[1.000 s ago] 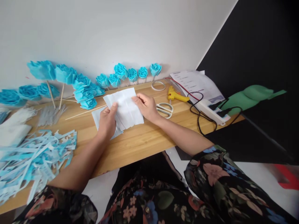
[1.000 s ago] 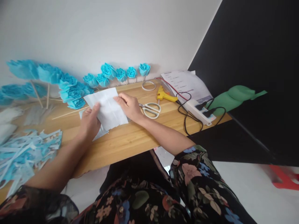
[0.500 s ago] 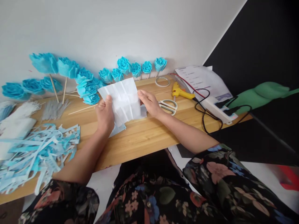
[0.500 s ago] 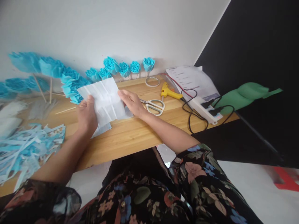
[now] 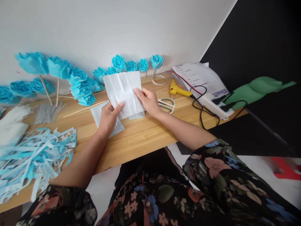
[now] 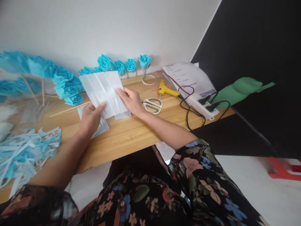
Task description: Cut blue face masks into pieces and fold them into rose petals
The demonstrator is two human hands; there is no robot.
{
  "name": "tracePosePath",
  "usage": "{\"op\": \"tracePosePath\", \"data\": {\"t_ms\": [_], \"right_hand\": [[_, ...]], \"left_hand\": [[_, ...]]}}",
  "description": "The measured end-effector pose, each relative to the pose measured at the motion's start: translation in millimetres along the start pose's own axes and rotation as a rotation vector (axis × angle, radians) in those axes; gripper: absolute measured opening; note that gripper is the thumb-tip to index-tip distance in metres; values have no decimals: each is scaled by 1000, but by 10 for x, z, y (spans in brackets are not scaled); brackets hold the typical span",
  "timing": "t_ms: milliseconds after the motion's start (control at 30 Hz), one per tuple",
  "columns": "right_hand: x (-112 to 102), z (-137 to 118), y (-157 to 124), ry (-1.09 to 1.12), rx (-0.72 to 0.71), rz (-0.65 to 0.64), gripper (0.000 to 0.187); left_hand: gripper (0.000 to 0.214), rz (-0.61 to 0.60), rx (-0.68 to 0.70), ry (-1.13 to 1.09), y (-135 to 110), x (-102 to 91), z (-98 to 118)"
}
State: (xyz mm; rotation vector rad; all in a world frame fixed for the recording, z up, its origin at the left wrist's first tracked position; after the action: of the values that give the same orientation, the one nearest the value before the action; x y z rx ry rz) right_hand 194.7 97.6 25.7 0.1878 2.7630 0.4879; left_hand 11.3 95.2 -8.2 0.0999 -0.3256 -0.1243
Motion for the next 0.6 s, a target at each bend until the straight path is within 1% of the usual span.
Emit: {"op": "tracePosePath", "data": {"t_ms": [100, 233, 333, 467, 533, 600], "right_hand": [[-40, 1, 23, -15, -9, 28, 57], [-100, -21, 55, -42, -28, 68, 59], [-114, -31, 69, -41, -33, 66, 58], [-112, -30, 65, -32, -37, 57, 57], [-79, -38, 48, -18, -49, 33, 57], [-20, -48, 22, -3, -59, -10, 56]], "left_hand": [[44, -2, 10, 31, 4, -28, 15], [45, -13, -17, -3, 28, -35, -15], [44, -31, -25, -10, 30, 3, -14], [44, -54, 24, -38, 18, 75, 83], [43, -21, 51, -41, 16, 56, 132], [40, 40, 47, -35, 19, -10, 139]]}}
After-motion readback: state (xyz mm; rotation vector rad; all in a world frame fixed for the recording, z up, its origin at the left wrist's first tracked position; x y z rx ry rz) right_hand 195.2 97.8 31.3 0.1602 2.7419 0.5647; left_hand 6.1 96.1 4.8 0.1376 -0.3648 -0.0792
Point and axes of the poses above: each hand's wrist, its own y-axis towards the middle knuckle, its own x-axis out of the palm, z = x × y, the point moved 8 cm from there along y, towards the middle knuckle, and after that the axes turned 9 degrees about -y, right-handed, at the moved point
